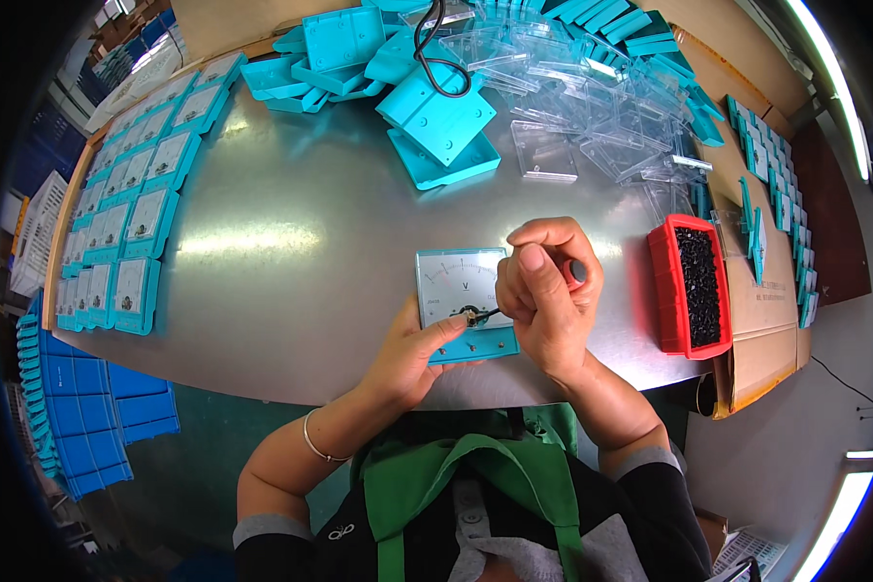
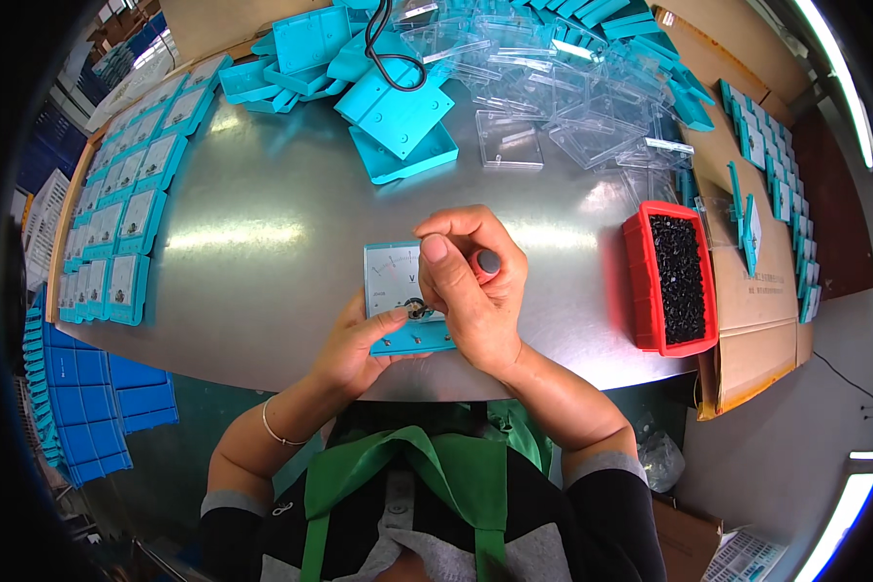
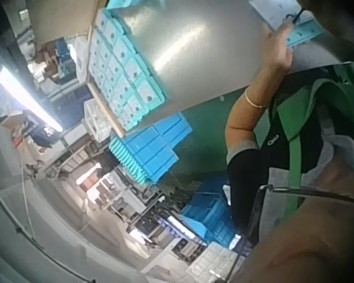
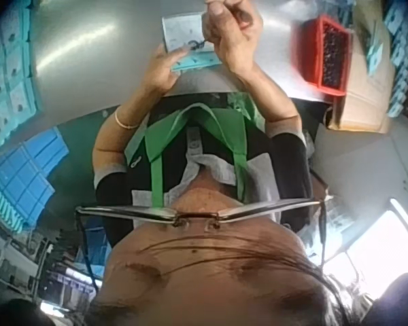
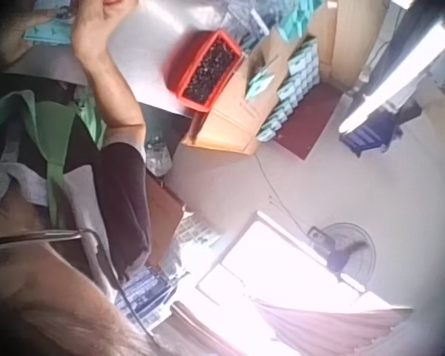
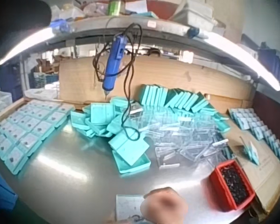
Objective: The person assembles small teal electrical devices by inserting a clear plastic cover over the dial, securing it with screws using a screwdriver, and placing the finished unit into a teal case. The process is repeated for multiple units on a metal workbench.
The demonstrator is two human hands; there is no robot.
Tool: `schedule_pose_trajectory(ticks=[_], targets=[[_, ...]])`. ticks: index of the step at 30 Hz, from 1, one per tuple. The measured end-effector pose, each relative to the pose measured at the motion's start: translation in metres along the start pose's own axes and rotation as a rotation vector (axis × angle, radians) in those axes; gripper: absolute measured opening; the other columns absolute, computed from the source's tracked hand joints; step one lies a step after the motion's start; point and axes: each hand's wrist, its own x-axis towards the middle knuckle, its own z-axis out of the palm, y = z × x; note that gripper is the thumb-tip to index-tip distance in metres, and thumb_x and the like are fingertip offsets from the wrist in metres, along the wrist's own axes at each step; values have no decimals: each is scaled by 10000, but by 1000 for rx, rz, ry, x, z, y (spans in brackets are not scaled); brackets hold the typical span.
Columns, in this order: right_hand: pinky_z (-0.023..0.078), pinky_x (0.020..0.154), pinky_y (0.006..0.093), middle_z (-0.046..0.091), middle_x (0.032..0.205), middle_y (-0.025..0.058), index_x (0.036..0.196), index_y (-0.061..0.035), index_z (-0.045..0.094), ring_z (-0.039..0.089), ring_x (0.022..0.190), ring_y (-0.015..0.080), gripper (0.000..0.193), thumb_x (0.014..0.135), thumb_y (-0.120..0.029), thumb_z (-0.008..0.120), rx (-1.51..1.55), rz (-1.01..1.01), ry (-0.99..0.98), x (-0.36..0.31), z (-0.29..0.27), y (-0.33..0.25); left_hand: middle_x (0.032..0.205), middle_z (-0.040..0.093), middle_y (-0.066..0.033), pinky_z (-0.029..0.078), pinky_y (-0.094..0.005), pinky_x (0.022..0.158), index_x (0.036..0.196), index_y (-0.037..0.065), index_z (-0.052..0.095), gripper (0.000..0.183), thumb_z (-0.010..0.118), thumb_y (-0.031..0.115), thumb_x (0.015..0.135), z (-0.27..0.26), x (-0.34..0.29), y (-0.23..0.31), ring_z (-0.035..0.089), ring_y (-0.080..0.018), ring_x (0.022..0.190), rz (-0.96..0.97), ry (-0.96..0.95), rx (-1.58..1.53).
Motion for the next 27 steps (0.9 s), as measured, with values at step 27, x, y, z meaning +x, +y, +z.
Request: schedule_pose_trajectory(ticks=[27], targets=[[348,410,175,635,742,21,1039,18,615,518,525,36,161,906,-18,530,6,611,-66,-58,-45,8,1242,524,-153,458,-414,963,1323,-22,353,545,617,102,862,20,-16,26,540,-250,1144,80,-252,-110]])
